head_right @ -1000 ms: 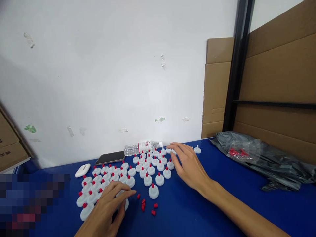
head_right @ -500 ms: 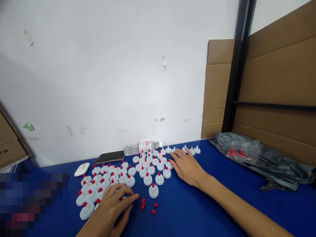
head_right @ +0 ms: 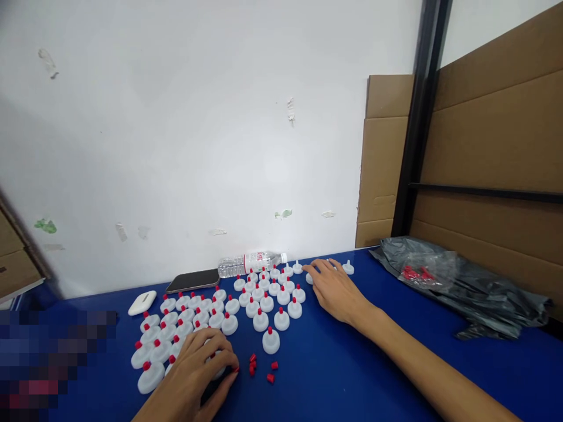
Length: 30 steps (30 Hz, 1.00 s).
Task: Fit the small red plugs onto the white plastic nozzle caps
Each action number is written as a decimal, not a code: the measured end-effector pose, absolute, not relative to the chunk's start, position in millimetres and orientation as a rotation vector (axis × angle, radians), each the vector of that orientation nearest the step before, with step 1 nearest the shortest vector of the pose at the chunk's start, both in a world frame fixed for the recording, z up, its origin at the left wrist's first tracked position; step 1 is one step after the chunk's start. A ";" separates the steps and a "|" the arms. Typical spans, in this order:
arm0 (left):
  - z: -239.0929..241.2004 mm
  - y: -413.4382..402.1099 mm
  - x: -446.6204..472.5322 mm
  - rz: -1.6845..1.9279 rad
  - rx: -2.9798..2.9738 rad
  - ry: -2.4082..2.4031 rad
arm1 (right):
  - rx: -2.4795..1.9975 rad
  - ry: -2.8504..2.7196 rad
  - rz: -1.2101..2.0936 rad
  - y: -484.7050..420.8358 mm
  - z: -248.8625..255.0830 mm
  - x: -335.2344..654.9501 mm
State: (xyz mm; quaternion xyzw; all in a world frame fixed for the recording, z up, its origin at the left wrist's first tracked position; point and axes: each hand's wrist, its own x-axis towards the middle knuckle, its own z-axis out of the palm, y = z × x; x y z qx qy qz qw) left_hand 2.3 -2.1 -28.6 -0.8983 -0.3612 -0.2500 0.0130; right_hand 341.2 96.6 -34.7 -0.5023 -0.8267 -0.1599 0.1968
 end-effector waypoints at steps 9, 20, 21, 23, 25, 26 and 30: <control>-30.5 -5.6 2.9 -0.754 -2.834 -1.147 | -1.404 -2.352 -0.416 99.9 -45.4 344.6; -20.5 -4.1 4.0 -0.833 -2.734 -1.079 | -1.329 -2.299 -0.373 90.9 -28.7 333.8; -13.7 -5.4 3.8 -0.897 -2.698 -1.058 | -1.322 -2.288 -0.366 89.2 -25.9 332.2; 1.3 -8.2 1.2 -0.998 -2.598 -0.957 | -1.302 -2.268 -0.351 85.4 -19.8 329.0; 13.2 -11.1 -3.7 -1.044 -2.523 -0.849 | -1.281 -2.247 -0.339 81.7 -14.0 326.0; 16.2 -12.6 -6.3 -0.964 -2.531 -0.795 | -1.269 -2.236 -0.335 80.0 -11.6 324.6; 2.7 -19.0 -12.0 -0.270 -2.521 -0.807 | -1.199 -2.209 -0.323 73.6 -5.1 320.1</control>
